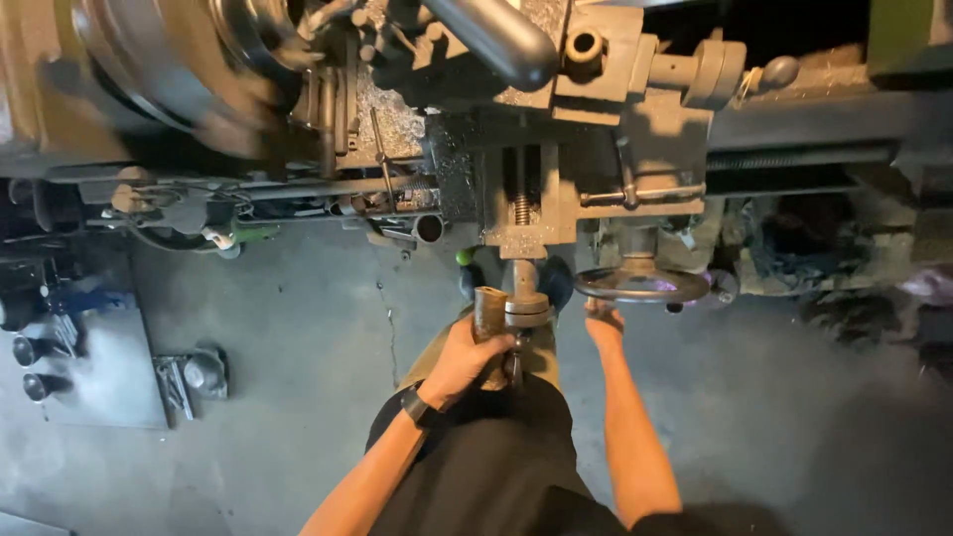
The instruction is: The person works at a metal lathe, clamping a cylindrical workpiece in the chuck and turning the machine's handwheels and levers to position and machine the part. They repeatedly adjust the workpiece, operate the carriage and cross-slide controls, and handle the part between passes.
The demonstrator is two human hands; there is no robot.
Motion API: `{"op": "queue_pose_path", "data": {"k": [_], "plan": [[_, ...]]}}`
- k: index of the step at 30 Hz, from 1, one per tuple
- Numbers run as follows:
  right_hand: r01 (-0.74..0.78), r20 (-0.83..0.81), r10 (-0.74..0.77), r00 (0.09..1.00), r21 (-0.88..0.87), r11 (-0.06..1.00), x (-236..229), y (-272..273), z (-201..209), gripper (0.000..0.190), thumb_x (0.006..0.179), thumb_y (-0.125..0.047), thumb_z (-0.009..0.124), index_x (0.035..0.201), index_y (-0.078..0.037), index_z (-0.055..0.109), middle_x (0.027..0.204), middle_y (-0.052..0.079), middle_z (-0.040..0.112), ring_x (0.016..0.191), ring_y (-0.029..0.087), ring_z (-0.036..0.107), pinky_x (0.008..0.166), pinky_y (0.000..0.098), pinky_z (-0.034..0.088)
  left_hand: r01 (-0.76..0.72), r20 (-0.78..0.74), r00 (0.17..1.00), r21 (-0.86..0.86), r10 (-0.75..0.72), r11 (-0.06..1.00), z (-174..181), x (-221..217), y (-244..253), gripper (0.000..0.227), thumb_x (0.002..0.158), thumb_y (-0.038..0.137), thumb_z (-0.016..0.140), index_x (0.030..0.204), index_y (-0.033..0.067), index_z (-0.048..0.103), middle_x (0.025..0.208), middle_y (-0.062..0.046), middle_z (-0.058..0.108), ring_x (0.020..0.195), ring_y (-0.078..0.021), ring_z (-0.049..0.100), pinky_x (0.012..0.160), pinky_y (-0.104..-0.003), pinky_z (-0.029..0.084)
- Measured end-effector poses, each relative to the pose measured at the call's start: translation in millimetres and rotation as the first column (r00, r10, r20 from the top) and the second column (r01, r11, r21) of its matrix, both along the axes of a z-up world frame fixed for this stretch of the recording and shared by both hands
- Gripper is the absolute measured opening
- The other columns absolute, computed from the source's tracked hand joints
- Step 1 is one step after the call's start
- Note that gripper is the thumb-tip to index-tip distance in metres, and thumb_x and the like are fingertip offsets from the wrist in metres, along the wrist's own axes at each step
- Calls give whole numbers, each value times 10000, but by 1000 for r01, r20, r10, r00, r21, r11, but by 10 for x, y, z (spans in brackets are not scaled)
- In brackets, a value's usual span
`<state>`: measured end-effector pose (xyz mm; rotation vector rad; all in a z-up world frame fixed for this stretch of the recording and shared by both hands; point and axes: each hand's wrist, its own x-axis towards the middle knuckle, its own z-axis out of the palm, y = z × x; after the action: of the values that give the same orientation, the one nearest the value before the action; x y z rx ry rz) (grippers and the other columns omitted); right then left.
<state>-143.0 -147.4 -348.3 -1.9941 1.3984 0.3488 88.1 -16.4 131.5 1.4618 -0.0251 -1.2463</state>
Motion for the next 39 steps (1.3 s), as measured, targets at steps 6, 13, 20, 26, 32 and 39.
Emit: {"op": "queue_pose_path", "data": {"k": [6,13,20,26,32,39], "plan": [[-99,106,51,993,512,853,-129,-312,2630,594,981,-518,634,968,55,794,925,278,777,802,348,708,787,457,551,-20,-34,999,35,21,999,-163,-18,16,341,862,86,711,1173,1,599,915,-60,706,747,-135,678,682,-308,580],[-316,545,-414,729,805,503,974,-287,4321,396,1010,-206,563,1278,72,651,1123,125,768,1010,182,734,890,326,591,-44,68,997,-54,47,998,-194,36,3,351,860,81,706,1182,4,588,1026,-43,715,886,-117,690,807,-301,581],[-328,657,-409,633,706,628,1714,28,4379,414,1022,-155,628,1381,50,614,1126,83,709,973,107,635,850,277,538,-43,326,945,59,22,997,137,281,-2,488,817,46,675,1294,-8,585,988,-51,670,819,-98,593,716,-277,515],[-373,627,-519,581,772,514,2011,8,4270,422,1029,-200,629,1369,50,619,1138,74,691,1003,136,641,892,308,542,-101,330,935,-101,130,990,354,559,6,536,814,69,673,1324,-17,530,1059,-36,682,935,-96,645,817,-267,549],[-483,485,-681,548,848,216,2354,46,4497,484,986,-147,613,1430,16,511,1359,149,621,1228,227,626,1061,384,508,79,617,775,124,-139,989,713,744,-79,529,791,65,690,1293,-35,554,917,-213,716,841,-265,720,781,-378,576],[-454,424,-791,441,866,211,2550,98,4602,426,816,-18,665,1232,21,578,1331,241,642,1184,313,660,1006,446,550,291,905,312,199,-289,936,2190,1661,-126,305,880,127,746,1162,18,706,1114,-179,755,991,-361,751,815,-377,597]]}}
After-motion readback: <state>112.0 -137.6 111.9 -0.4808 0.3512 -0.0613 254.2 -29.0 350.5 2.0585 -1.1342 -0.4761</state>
